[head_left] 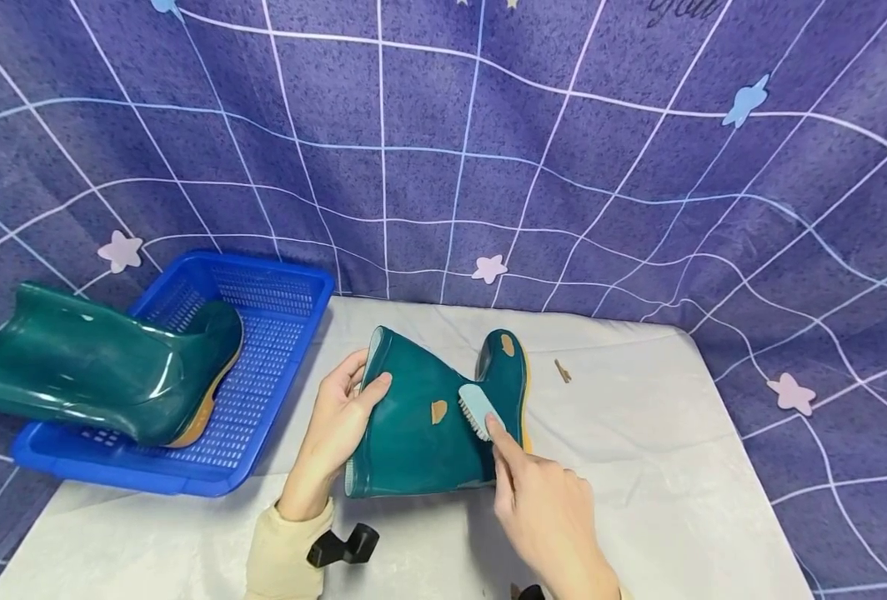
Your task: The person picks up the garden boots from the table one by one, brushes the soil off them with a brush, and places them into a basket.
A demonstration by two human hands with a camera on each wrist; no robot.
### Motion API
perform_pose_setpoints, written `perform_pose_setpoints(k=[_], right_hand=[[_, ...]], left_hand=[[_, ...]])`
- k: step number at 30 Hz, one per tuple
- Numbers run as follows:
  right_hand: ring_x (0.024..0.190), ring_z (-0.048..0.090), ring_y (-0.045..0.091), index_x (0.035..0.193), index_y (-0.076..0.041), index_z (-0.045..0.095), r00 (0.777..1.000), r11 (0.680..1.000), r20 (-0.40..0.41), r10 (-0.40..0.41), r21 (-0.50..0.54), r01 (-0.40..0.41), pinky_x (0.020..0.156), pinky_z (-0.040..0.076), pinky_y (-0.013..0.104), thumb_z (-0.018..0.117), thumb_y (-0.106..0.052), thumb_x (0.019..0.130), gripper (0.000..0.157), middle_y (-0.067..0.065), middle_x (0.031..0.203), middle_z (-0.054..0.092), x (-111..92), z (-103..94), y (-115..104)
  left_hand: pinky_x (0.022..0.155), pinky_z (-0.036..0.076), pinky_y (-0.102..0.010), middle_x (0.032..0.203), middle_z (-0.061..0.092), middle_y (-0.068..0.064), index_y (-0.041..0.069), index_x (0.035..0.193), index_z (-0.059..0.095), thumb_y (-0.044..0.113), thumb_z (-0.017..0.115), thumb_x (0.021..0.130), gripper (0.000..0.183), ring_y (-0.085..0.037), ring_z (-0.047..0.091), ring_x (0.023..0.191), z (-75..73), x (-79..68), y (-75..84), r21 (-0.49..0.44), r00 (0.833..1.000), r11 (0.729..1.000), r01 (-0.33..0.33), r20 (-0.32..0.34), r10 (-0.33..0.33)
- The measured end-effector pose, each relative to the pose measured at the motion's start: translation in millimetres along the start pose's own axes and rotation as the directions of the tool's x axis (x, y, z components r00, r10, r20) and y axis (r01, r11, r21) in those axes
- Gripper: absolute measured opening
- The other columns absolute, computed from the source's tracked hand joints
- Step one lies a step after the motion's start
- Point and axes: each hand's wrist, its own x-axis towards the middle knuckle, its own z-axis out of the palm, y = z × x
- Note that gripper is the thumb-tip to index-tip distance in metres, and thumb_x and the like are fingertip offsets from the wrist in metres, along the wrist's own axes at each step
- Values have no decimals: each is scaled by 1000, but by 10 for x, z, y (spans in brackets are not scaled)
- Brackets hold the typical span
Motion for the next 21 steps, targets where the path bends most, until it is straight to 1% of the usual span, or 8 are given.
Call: perform_pose_setpoints(k=[3,5,9,11,12,14,17,21], right_hand=[[52,59,14,138,-44,55,994,993,-20,-109,44,110,43,34,27,61,-30,98,43,-9,67,68,-17,11,-23],[54,57,4,140,-42,54,976,970,-21,-218,105,219,45,37,24,62,-28,97,45,-13,65,64,-36,16,-45],[62,53,-7,143,-35,53,905,862,-47,-422,290,417,57,45,16,62,-21,98,47,-17,68,61,-66,-1,-102],[65,54,-9,144,-33,52,879,813,-60,-474,355,462,62,47,13,61,-20,98,48,-17,72,64,-72,-11,-129],[65,54,-9,143,-32,52,872,801,-67,-485,366,474,62,47,12,61,-19,98,48,-17,70,63,-73,-13,-136],[63,53,-9,144,-34,52,884,820,-50,-464,354,450,59,46,13,60,-20,99,48,-18,70,62,-72,-6,-139],[55,46,-6,141,-39,53,930,900,-14,-368,247,360,51,40,17,61,-23,98,46,-21,60,51,-59,2,-99],[54,55,3,138,-42,57,974,968,-58,-219,108,225,45,35,22,62,-27,97,44,-17,63,61,-24,-14,-21]], left_hand=[[71,61,-36,127,62,-17,10,137,52,14,55,101,36,-15,73,83,-2,-3,0,7,1000,1000,-5,-3,5],[71,61,-34,127,62,-16,10,136,53,14,55,101,35,-14,72,82,-8,-2,-4,18,1000,1000,-12,-10,13],[72,60,-31,127,62,-16,10,136,53,13,55,101,35,-13,72,83,-11,-4,-8,31,999,999,-36,-13,37],[72,61,-31,127,62,-17,9,136,53,13,55,101,36,-13,73,84,-7,-5,-7,29,999,999,-46,-9,46],[73,61,-32,127,62,-17,9,136,53,13,55,101,36,-13,73,84,-4,-5,-6,26,999,998,-48,-7,49],[72,61,-32,126,62,-17,9,136,53,13,55,101,36,-13,73,84,-3,-4,-4,22,999,999,-48,-4,48],[70,61,-33,126,62,-17,9,135,53,14,55,101,35,-13,72,81,-7,1,-7,13,999,999,-37,-5,37],[68,61,-36,127,62,-18,10,136,53,14,55,101,35,-15,73,80,-10,3,-7,0,1000,1000,-15,5,15]])
